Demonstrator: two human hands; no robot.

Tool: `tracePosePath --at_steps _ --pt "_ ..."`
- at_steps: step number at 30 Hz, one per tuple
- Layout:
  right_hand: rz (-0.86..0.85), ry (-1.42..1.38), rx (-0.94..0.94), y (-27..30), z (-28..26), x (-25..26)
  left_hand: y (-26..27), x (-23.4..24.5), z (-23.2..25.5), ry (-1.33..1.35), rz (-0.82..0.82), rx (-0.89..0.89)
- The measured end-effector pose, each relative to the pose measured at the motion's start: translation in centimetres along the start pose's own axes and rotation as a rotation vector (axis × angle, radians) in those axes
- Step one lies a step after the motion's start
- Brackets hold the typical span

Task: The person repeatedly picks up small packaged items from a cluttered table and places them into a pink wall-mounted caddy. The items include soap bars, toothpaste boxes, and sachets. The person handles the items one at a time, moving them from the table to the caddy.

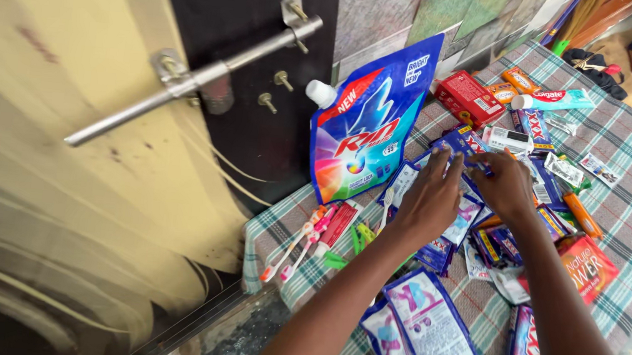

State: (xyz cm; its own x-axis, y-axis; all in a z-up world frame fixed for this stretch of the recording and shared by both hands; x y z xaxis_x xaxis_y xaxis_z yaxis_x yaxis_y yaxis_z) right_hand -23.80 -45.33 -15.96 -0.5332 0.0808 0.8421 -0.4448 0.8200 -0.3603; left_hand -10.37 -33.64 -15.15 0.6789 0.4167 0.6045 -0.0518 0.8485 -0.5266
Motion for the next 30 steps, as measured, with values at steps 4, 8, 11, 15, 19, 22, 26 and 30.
tracePosePath --at_steps 4,8,11,15,19,22,26,30 --pt "0.055 0.018 0.072 -2.2 1.6 -1.7 -3.4 -2.5 -2.6 -0.095 -0.017 -0.003" --pt "0.089 0.009 0.099 -4.3 3.4 -2.9 -5.9 -3.9 -4.6 0.003 -0.018 0.062" --pt "0.12 0.063 0.1 -6.7 5.0 -3.9 -7.0 -5.1 -6.2 0.058 -0.003 0.116" --pt "0.112 0.035 -0.008 -9.2 7.6 -5.3 -8.2 -7.0 -8.4 0.077 0.02 0.105" --pt "0.068 -0.001 -0.091 -11.1 9.0 -6.0 -11.5 -9.0 -10.9 0.207 0.053 0.319" --pt "0.002 0.054 -0.152 -11.8 9.6 -6.9 -13.7 -10.1 -13.7 0.248 0.171 0.445" --pt "-0.048 0.149 -0.151 -11.4 9.7 -8.1 -15.7 -13.1 -18.7 0.454 0.3 0.486" --pt "-0.031 0.108 -0.101 -11.0 10.3 -7.7 -18.9 -15.9 -22.9 0.364 0.452 0.393"
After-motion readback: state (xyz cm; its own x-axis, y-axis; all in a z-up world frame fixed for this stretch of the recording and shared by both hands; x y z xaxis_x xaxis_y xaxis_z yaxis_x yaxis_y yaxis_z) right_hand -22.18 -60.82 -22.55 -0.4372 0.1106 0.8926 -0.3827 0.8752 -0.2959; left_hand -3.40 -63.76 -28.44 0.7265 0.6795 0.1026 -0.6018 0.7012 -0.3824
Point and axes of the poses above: each hand's wrist, its own y-axis away from the middle knuckle, its own x-axis out of the back of the hand, z = x × y, the point moved 5 cm from there along -y, towards the middle knuckle, and after that the axes turned 2 degrees about z, right-handed, at the moved point
